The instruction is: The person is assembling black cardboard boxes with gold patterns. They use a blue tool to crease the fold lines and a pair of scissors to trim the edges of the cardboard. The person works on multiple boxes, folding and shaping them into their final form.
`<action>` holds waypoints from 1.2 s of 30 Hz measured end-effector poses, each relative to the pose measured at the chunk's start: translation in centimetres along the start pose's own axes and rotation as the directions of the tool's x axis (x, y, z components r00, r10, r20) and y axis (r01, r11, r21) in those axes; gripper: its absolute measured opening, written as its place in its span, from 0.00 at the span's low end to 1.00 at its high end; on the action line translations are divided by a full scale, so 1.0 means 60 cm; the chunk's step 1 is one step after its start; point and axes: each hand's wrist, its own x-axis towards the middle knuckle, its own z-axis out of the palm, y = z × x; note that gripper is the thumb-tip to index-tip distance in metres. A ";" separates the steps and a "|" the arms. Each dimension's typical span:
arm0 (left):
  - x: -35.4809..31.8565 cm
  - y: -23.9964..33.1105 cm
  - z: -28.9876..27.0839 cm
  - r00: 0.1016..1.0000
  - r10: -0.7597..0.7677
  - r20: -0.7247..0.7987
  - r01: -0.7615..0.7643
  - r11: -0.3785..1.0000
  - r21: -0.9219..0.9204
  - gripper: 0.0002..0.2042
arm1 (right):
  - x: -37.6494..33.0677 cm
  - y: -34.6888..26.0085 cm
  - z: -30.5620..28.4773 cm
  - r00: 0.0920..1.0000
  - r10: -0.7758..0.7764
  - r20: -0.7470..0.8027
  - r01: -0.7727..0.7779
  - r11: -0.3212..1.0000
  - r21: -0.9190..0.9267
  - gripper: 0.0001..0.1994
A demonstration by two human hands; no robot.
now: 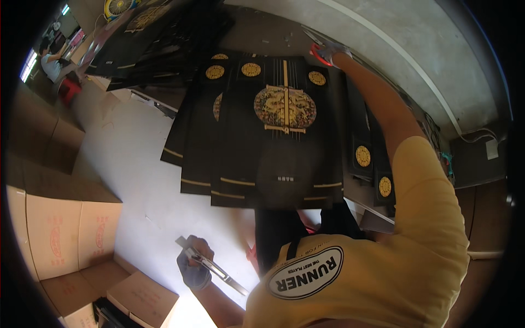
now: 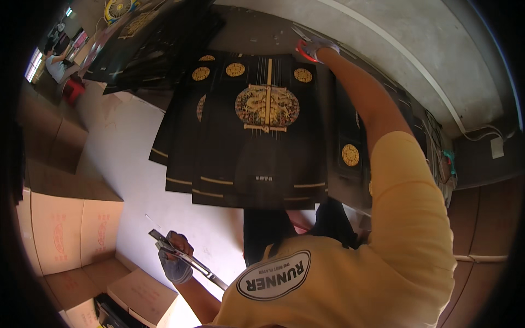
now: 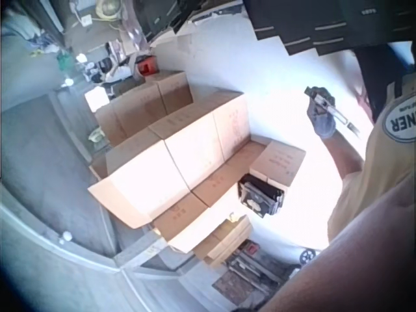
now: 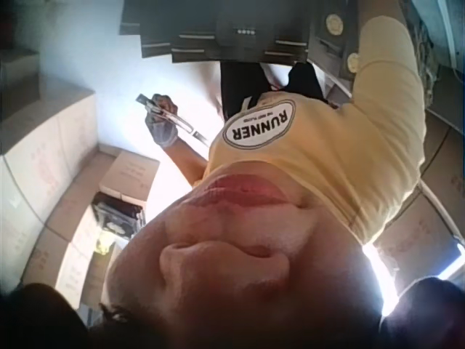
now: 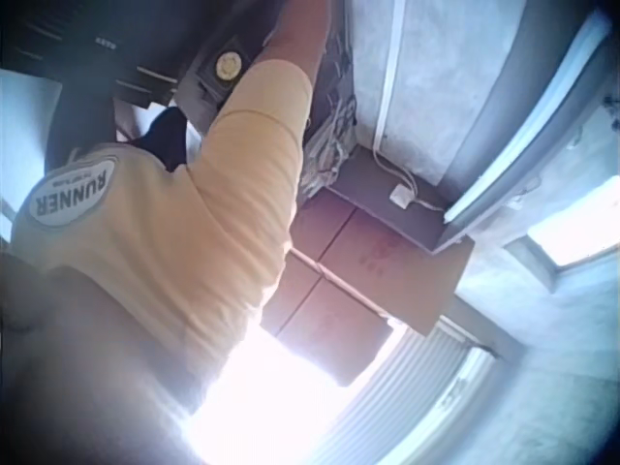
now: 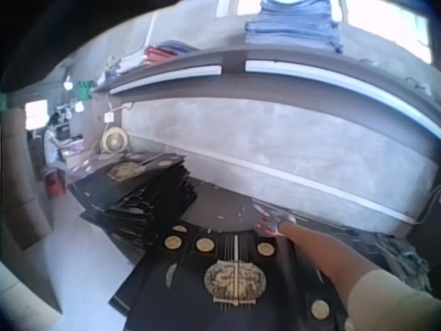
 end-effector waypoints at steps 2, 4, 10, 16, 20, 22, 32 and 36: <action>0.011 0.004 -0.010 0.999 -0.041 -0.029 0.041 0.999 0.014 0.24 | 0.050 0.012 0.014 0.996 0.046 0.077 -0.033 0.987 -0.159 0.24; 0.021 0.000 -0.032 0.989 -0.145 -0.028 0.142 0.987 -0.079 0.24 | 0.067 -0.029 0.003 0.996 0.034 0.080 -0.013 0.967 -0.253 0.21; 0.073 -0.031 -0.011 0.986 -0.143 -0.084 0.141 0.990 -0.031 0.25 | 0.229 -0.053 0.049 0.964 -0.139 -0.229 0.104 0.982 -0.159 0.16; 0.082 -0.030 -0.008 0.968 -0.194 -0.157 0.196 0.981 -0.004 0.24 | 0.237 -0.155 0.061 0.977 0.069 -0.203 -0.063 0.997 0.034 0.17; 0.090 -0.023 0.008 0.970 -0.189 -0.155 0.193 0.981 0.007 0.27 | 0.260 -0.120 0.062 0.974 -0.049 -0.219 0.017 0.989 -0.145 0.20; 0.089 -0.030 0.000 0.982 -0.161 -0.103 0.165 0.986 0.032 0.28 | 0.266 -0.097 0.064 0.908 -0.136 -0.397 0.129 0.991 -0.044 0.20; 0.061 -0.041 0.061 0.984 -0.177 0.001 0.176 0.982 0.060 0.25 | -0.251 -0.149 0.034 0.620 -0.784 0.018 0.691 0.557 0.459 0.11; 0.020 -0.040 0.067 0.987 -0.073 0.142 0.063 0.995 0.078 0.25 | -0.274 -0.155 0.062 0.615 -0.787 0.044 0.686 0.562 0.461 0.10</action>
